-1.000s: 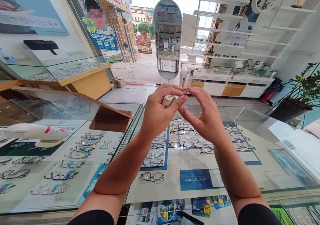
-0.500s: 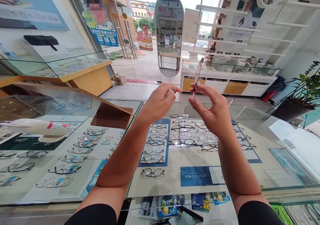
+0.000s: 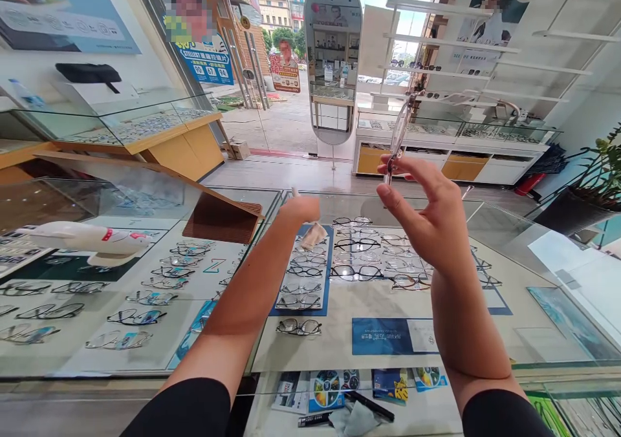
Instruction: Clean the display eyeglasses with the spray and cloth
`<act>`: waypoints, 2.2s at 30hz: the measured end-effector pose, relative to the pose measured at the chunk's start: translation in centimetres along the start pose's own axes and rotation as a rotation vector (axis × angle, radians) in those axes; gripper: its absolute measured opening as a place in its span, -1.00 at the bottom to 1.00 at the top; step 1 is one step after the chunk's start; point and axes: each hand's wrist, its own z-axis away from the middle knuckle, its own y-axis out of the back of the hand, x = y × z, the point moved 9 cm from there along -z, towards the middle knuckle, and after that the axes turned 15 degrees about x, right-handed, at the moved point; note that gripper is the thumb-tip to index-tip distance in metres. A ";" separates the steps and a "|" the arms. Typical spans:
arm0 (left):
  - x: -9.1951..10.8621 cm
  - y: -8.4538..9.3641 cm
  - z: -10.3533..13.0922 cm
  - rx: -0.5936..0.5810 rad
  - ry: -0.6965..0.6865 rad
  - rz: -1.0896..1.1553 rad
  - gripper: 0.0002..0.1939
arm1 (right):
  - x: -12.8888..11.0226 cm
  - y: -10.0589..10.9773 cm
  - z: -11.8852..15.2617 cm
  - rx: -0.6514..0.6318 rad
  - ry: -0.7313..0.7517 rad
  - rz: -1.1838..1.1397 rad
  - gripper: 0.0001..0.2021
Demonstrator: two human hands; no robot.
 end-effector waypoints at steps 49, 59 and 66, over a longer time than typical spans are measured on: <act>10.0 11.2 10.2 0.127 -0.302 1.238 -0.13 | 2.7 -4.6 1.4 -0.221 -0.485 -0.597 -0.74; 9.9 7.9 8.2 -0.022 -0.233 1.228 -0.36 | 3.0 -6.7 1.9 -0.318 -0.521 -0.617 -0.76; 9.8 7.0 8.0 -0.065 -0.201 1.209 -0.43 | 3.1 -6.9 2.2 -0.331 -0.569 -0.652 -0.79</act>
